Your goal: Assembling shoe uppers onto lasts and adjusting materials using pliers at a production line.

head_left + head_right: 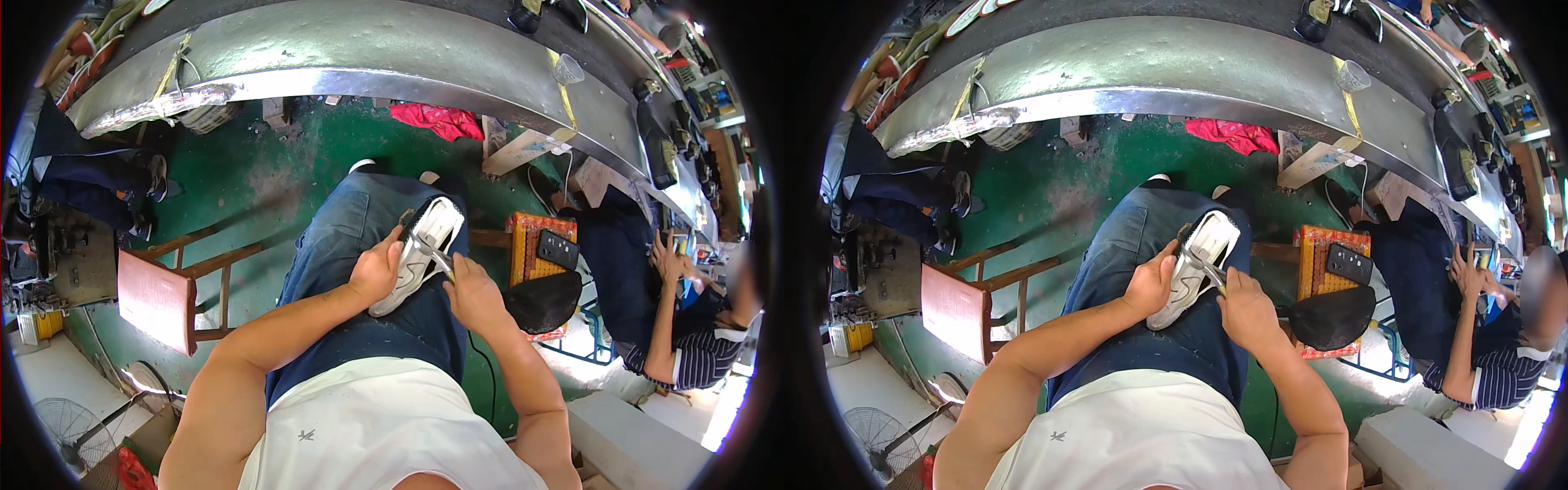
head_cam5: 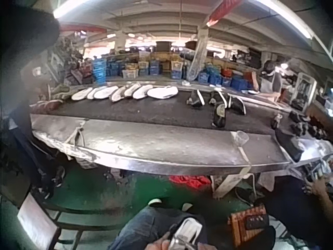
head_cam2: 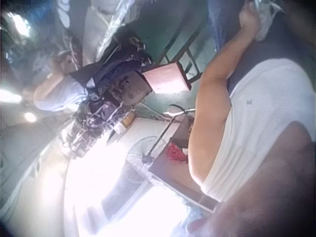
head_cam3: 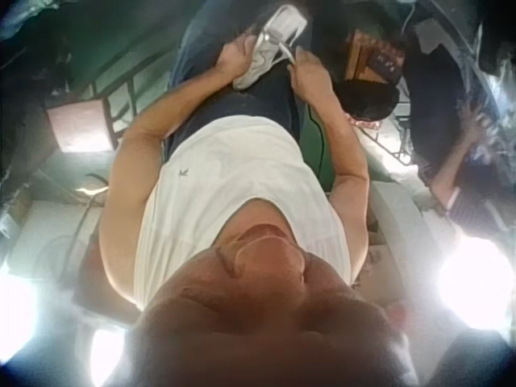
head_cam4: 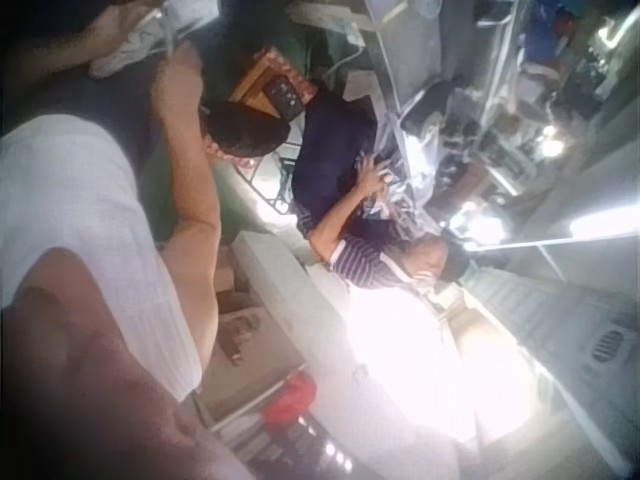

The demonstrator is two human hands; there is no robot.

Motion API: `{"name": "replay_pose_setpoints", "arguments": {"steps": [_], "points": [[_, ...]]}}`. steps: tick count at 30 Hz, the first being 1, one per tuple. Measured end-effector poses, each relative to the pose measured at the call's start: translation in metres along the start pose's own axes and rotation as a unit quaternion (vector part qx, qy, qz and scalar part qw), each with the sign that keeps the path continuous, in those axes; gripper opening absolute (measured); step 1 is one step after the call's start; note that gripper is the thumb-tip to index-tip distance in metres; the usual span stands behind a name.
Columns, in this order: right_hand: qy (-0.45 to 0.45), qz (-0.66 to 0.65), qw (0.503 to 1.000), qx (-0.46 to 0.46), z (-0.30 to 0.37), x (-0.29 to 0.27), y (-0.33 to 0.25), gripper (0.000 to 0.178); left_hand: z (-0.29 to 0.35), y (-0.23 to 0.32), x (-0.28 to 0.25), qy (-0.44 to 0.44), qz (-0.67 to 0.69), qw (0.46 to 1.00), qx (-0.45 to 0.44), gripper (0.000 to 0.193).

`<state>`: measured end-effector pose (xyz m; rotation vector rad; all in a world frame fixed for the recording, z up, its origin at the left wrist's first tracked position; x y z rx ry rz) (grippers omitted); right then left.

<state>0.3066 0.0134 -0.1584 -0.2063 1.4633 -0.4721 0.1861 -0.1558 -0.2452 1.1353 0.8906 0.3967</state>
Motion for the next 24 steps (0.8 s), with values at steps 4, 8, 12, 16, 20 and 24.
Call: {"name": "replay_pose_setpoints", "arguments": {"steps": [4,8,12,16,20,24], "points": [[-0.071,-0.119,0.987,0.083,0.010,0.021,0.033,0.019,0.001,0.010,0.001,-0.063,-0.154,0.976,0.143,0.055],[-0.298,-0.325,0.869,0.224,-0.007,-0.019,0.043,0.023,-0.010,0.014,-0.008,-0.162,-0.209,0.961,0.085,0.060],[-0.006,-0.243,0.967,0.081,-0.030,-0.013,0.029,0.027,-0.016,0.022,-0.008,-0.208,-0.244,0.944,0.071,0.064],[-0.099,-0.091,0.987,0.092,-0.042,0.008,0.037,0.035,-0.016,0.047,-0.016,-0.302,-0.315,0.899,0.035,0.067],[-0.095,-0.112,0.985,0.088,-0.032,-0.008,0.027,0.034,0.016,-0.005,-0.010,-0.155,-0.089,0.984,-0.025,0.066],[-0.082,-0.189,0.977,0.061,0.003,0.013,0.011,0.036,0.024,-0.010,-0.008,-0.078,-0.006,0.994,-0.079,0.065]]}}
Point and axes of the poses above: each hand's wrist, its own z-axis away from the middle knuckle, its own x-axis out of the palm, y = z × x, the point moved 3 cm from there along -z, towards the middle knuckle, and after that the axes turned 1 degree about z, right-handed, at the moved point
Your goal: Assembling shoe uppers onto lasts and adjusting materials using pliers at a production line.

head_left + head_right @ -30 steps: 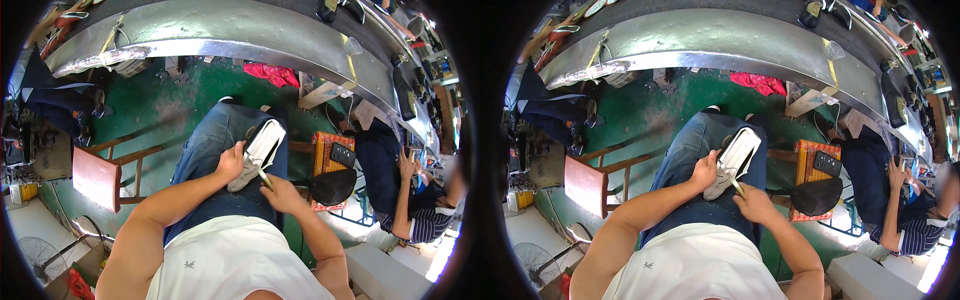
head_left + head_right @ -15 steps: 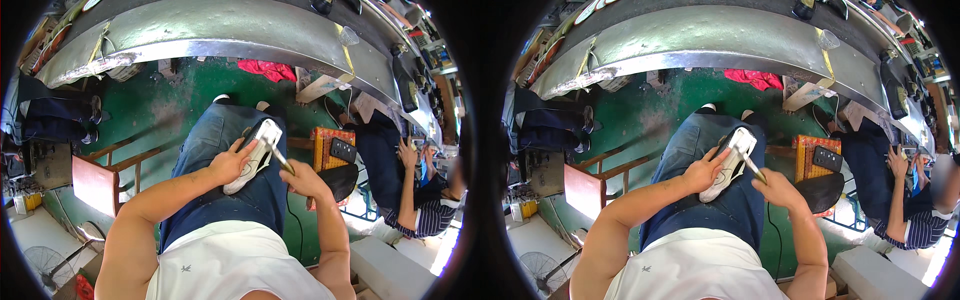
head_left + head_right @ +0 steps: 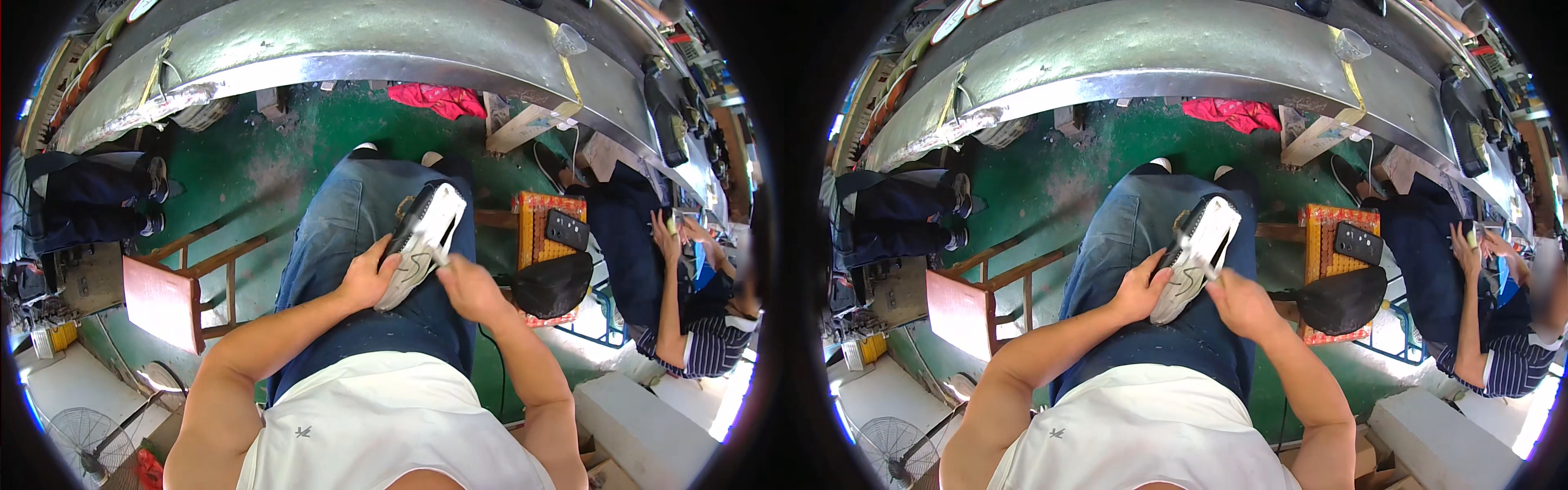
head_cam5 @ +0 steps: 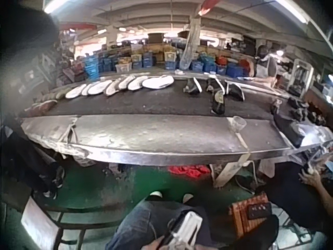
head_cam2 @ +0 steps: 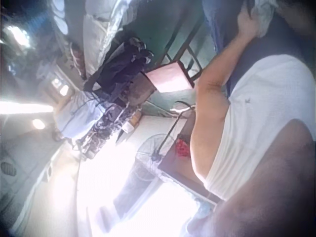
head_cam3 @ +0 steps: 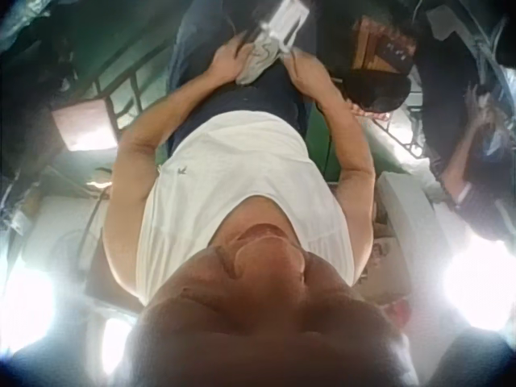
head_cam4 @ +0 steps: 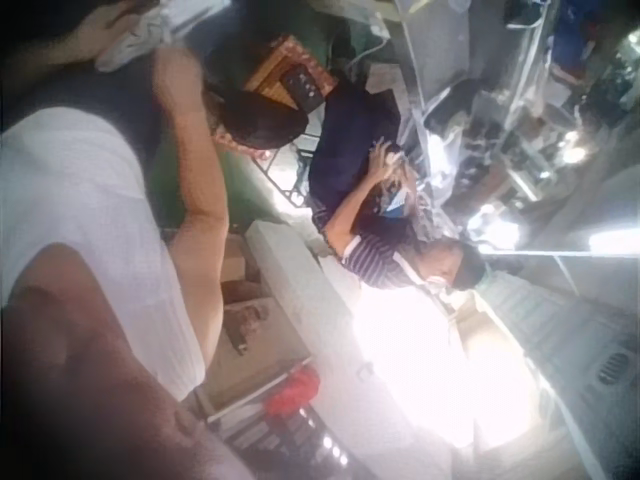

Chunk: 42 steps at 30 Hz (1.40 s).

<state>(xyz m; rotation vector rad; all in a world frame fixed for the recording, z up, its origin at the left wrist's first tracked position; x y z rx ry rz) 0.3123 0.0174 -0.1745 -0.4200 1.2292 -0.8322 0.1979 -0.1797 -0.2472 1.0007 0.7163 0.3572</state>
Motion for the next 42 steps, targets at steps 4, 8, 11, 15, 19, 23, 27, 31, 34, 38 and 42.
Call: {"name": "replay_pose_setpoints", "arguments": {"steps": [4,8,11,15,19,23,27,31,34,38,42], "points": [[-0.049,-0.014,0.998,0.047,0.012,0.004,0.022,0.037,0.010,0.021,-0.014,-0.152,-0.019,0.988,0.012,0.098],[0.020,-0.181,0.976,0.117,0.042,0.009,0.048,0.041,0.001,0.062,-0.039,-0.225,-0.209,0.951,-0.030,0.110],[0.119,-0.358,0.918,0.125,0.059,0.025,0.073,0.046,0.005,0.101,-0.083,-0.138,-0.222,0.960,0.104,0.097],[0.112,-0.393,0.896,0.172,0.071,0.022,0.073,0.043,-0.012,0.172,-0.115,-0.040,0.016,0.971,0.237,0.083],[0.088,-0.377,0.906,0.172,0.074,0.025,0.071,0.034,-0.055,0.197,-0.083,-0.077,0.123,0.975,0.170,0.076],[0.056,-0.229,0.961,0.141,0.082,0.014,0.048,0.029,-0.123,0.107,-0.016,-0.148,-0.110,0.982,0.050,0.089],[-0.084,-0.122,0.982,0.120,0.076,-0.015,0.024,0.031,-0.041,0.030,-0.008,-0.076,-0.155,0.970,0.171,0.069],[-0.013,-0.039,0.996,-0.080,0.058,-0.019,0.006,0.039,0.000,0.050,-0.013,0.005,-0.213,0.961,0.178,0.031],[-0.127,-0.010,0.992,-0.004,0.033,-0.031,-0.002,0.052,0.002,0.055,-0.007,0.021,-0.246,0.939,0.239,0.021],[-0.274,0.091,0.955,0.067,0.006,-0.054,-0.030,0.037,0.004,0.044,-0.013,0.033,-0.151,0.964,0.214,0.029],[-0.222,0.137,0.964,0.049,0.006,-0.032,-0.018,0.031,-0.019,-0.024,0.021,-0.145,0.360,0.921,-0.039,0.070]]}}
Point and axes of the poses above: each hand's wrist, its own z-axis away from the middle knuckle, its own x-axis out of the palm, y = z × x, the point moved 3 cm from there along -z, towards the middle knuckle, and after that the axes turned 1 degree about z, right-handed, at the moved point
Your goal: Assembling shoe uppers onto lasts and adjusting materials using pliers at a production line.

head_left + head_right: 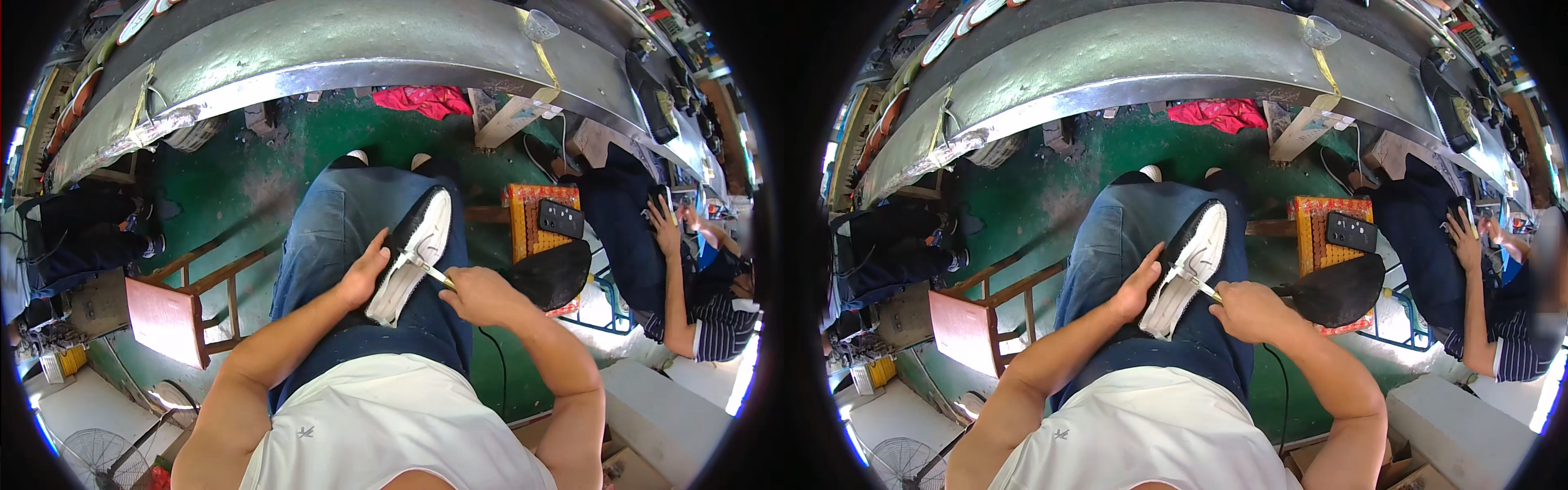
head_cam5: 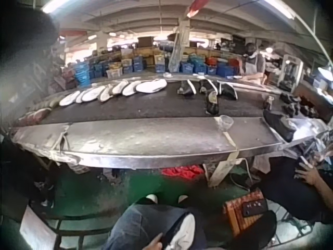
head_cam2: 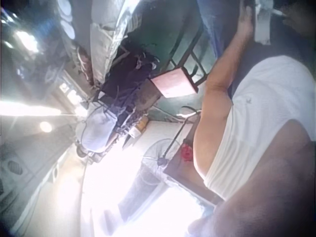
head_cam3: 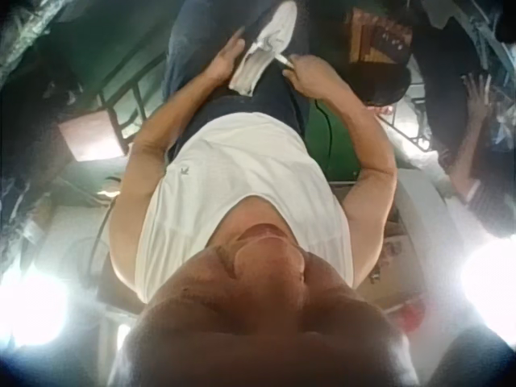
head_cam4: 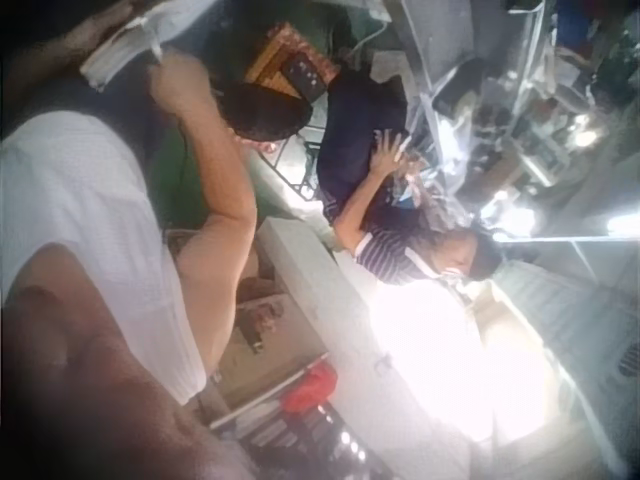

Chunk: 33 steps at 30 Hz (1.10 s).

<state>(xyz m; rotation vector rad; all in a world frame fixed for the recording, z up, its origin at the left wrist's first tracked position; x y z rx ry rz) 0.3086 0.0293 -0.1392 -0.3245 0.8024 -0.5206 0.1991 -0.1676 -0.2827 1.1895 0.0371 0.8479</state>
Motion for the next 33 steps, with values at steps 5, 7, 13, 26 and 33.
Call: {"name": "replay_pose_setpoints", "arguments": {"steps": [5,7,13,26,33], "points": [[0.201,-0.191,0.960,0.027,-0.001,0.061,0.008,0.030,-0.011,0.017,0.004,-0.075,0.046,0.995,-0.040,0.085],[0.151,-0.235,0.960,0.015,0.001,0.063,0.013,0.033,-0.018,0.017,-0.002,-0.072,-0.163,0.984,0.007,0.093],[0.346,0.121,0.929,-0.047,0.011,0.032,0.023,0.040,-0.017,0.016,0.006,-0.018,-0.285,0.958,-0.005,0.096],[-0.054,-0.603,0.793,0.076,0.011,0.060,0.067,0.029,-0.004,0.073,0.048,-0.029,-0.609,0.791,0.041,0.065],[0.198,-0.294,0.934,0.040,-0.023,0.027,0.054,0.042,-0.011,0.089,0.064,-0.108,-0.648,0.754,-0.016,0.062]]}}
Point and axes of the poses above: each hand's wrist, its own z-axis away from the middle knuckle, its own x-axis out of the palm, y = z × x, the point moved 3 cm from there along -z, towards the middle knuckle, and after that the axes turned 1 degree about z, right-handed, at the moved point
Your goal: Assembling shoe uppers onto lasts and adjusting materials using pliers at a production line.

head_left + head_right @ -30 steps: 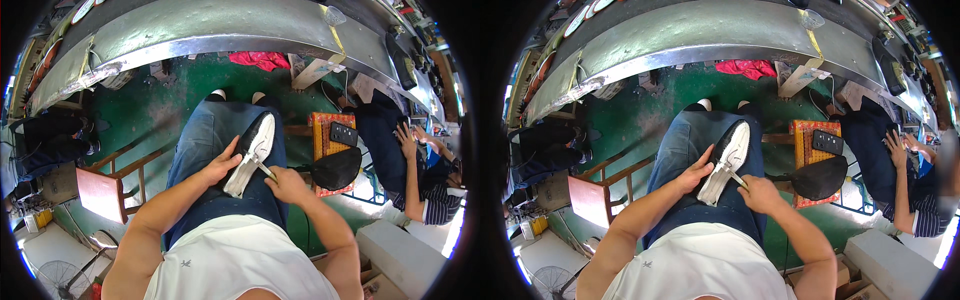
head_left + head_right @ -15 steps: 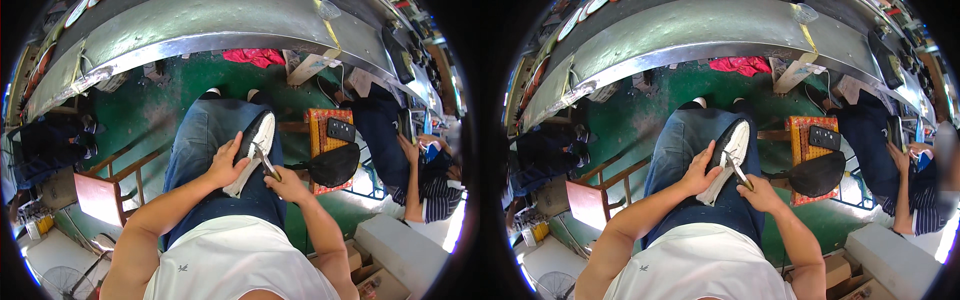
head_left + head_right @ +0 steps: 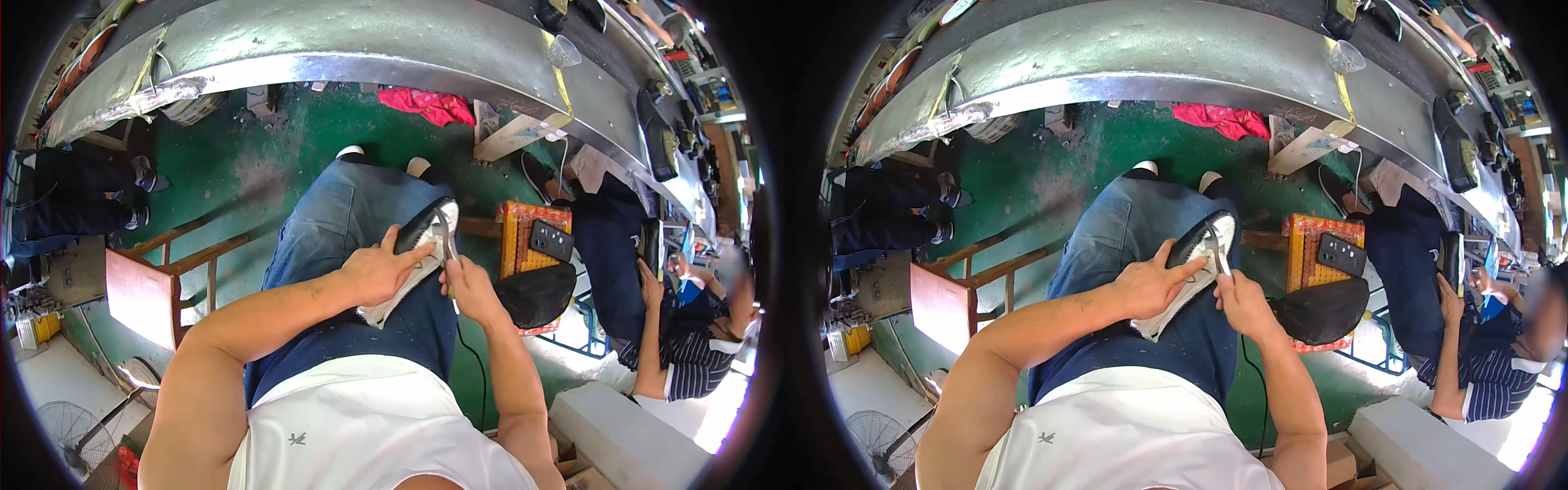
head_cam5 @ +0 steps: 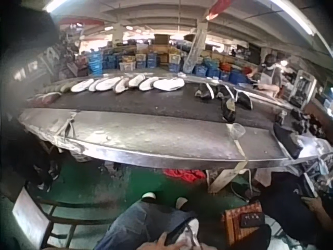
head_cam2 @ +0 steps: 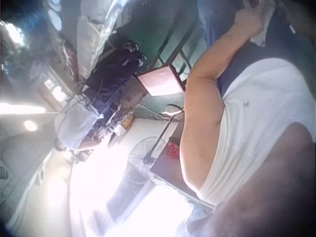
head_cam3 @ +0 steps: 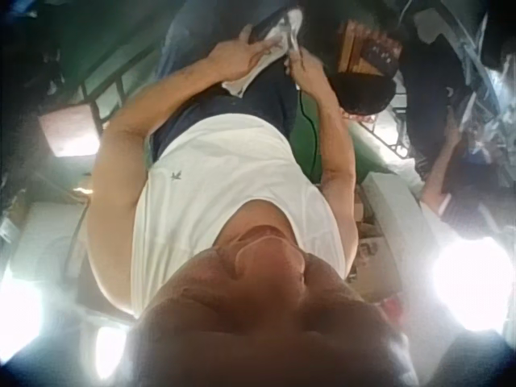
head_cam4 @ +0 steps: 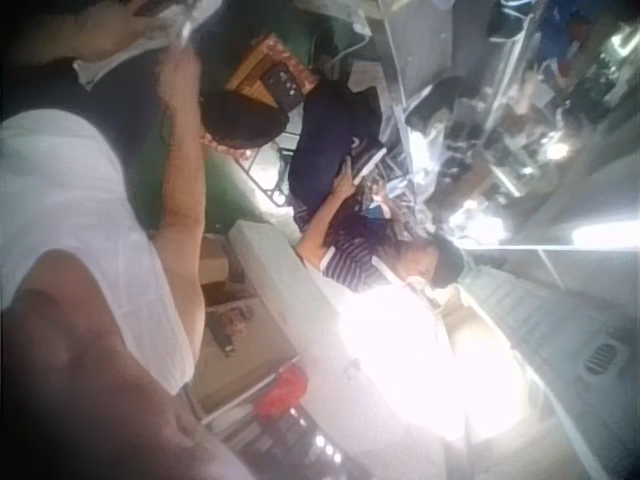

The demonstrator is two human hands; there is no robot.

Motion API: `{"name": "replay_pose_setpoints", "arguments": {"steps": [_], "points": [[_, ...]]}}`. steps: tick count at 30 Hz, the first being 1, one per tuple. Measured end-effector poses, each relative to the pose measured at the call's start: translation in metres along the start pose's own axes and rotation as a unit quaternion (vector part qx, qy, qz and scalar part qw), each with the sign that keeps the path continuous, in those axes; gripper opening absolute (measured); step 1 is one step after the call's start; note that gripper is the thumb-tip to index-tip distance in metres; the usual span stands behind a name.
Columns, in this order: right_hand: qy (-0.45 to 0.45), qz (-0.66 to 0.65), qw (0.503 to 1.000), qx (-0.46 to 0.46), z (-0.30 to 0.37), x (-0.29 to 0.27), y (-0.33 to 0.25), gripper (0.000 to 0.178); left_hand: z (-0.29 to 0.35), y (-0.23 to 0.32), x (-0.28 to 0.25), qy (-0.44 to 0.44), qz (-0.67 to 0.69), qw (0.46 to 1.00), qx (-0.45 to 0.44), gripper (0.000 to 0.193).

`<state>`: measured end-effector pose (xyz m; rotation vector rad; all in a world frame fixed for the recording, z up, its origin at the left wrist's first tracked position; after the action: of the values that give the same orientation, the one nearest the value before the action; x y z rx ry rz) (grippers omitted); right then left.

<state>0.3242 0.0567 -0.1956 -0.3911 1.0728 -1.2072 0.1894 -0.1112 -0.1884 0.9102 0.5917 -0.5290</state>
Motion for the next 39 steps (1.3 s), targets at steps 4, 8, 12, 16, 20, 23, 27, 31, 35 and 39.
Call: {"name": "replay_pose_setpoints", "arguments": {"steps": [4,8,12,16,20,23,27,31,35,39], "points": [[-0.002,-0.019,0.999,-0.039,0.000,-0.006,-0.029,0.044,0.007,-0.018,0.025,0.031,0.025,0.999,-0.023,0.070],[-0.010,0.153,0.985,-0.073,-0.002,0.007,-0.021,0.044,0.006,-0.028,0.031,0.098,0.155,0.980,-0.075,0.091],[-0.019,0.129,0.989,-0.067,0.008,0.014,-0.014,0.041,0.001,-0.031,0.034,0.094,0.169,0.979,-0.058,0.091],[-0.056,0.011,0.998,0.009,0.027,0.016,-0.018,0.036,-0.015,-0.062,0.032,0.086,0.283,0.955,-0.021,0.097],[-0.179,0.075,0.979,0.070,0.059,0.001,-0.028,0.030,-0.025,-0.065,0.010,-0.087,0.499,0.862,-0.018,0.111],[-0.212,0.160,0.964,-0.028,0.060,0.014,-0.029,0.029,-0.030,-0.061,0.008,-0.168,0.520,0.830,-0.109,0.118],[-0.188,0.242,0.949,-0.074,0.059,0.034,-0.053,0.032,-0.038,-0.068,0.026,-0.152,0.520,0.837,-0.081,0.119],[-0.135,0.351,0.920,-0.114,0.055,0.045,-0.063,0.031,-0.035,-0.075,0.030,-0.131,0.525,0.839,-0.061,0.117],[-0.093,0.269,0.941,-0.185,0.062,0.057,-0.017,0.031,-0.031,-0.070,0.030,-0.063,0.465,0.883,0.009,0.111],[-0.131,0.183,0.968,-0.112,0.076,0.049,-0.005,0.035,-0.005,-0.045,0.038,0.024,0.373,0.927,-0.027,0.105]]}}
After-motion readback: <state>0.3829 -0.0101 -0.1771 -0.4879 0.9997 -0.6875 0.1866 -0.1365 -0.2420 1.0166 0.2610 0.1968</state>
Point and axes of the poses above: each hand's wrist, its own z-axis away from the middle knuckle, its own x-axis out of the palm, y = z × x, the point moved 3 cm from there along -z, towards the middle knuckle, and after that the axes turned 1 degree about z, right-handed, at the moved point
